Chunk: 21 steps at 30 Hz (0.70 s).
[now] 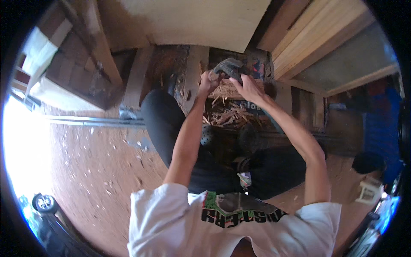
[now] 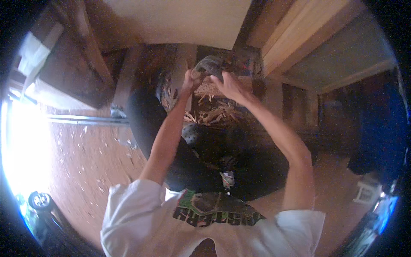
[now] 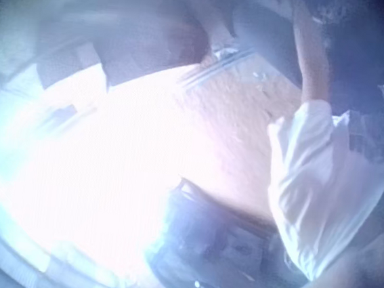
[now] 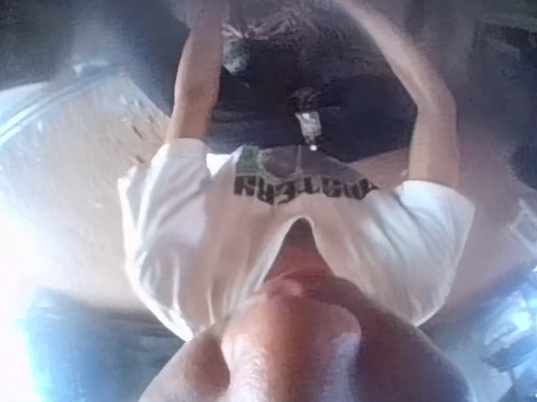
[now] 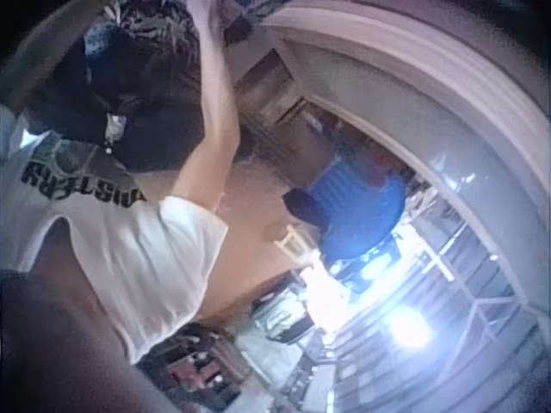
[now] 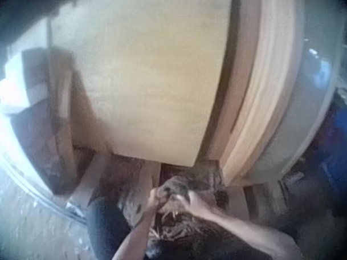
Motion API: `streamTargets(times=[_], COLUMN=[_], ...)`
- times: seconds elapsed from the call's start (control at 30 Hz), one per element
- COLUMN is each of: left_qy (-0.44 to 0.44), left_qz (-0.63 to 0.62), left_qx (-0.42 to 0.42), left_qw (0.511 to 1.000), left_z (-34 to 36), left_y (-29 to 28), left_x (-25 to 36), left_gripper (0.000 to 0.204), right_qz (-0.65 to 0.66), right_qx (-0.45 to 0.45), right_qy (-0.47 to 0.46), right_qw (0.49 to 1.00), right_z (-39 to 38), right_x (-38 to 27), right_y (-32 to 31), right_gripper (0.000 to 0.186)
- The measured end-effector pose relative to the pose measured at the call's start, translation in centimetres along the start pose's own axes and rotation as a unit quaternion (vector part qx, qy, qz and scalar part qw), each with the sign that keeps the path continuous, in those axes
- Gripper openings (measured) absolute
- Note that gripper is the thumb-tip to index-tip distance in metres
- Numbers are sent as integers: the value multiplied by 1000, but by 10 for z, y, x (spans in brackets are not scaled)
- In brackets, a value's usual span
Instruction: The person sits on the floor and uses a hammer and chisel to carve a piece of wood. They repeatedly strike the chisel to remove wood chips and shape the log.
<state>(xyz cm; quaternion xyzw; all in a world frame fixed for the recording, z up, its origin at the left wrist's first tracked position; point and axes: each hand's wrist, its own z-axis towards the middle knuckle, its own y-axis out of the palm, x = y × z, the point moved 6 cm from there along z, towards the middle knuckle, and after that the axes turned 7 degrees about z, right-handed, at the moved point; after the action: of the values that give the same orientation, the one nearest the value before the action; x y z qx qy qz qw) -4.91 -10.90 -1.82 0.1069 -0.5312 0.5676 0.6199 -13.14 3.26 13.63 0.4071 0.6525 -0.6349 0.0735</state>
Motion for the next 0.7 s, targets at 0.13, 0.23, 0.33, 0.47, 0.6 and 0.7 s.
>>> streamTargets(times=[0.13, 0.23, 0.33, 0.47, 0.6, 0.7], left_qy=[-81, -58, -143, -258, -442, -408], left_qz=[-215, -146, -138, -306, -306, -355], left_qx=[-33, -43, 20, 190, 376, 429], left_qw=[973, 987, 980, 897, 755, 724], left_z=[5, 7, 7, 9, -21, -26], left_y=[8, 3, -13, -40, -56, -60], left_x=[-22, -12, -12, -37, -73, -70], left_gripper=[37, 36, 33, 25, 20, 25], right_qz=[88, 61, 31, -13, 4, 32], right_qx=[49, 20, 22, 21, -15, -35], right_qy=[17, 10, -11, -33, 91, 141], right_qw=[995, 998, 999, 999, 996, 989], right_z=[4, -6, -14, -18, -27, -34], right_x=[45, 67, 90, 121, 154, 163], right_y=[2, 14, 40, 79, 103, 112], right_gripper=[64, 63, 53, 46, 51, 55])
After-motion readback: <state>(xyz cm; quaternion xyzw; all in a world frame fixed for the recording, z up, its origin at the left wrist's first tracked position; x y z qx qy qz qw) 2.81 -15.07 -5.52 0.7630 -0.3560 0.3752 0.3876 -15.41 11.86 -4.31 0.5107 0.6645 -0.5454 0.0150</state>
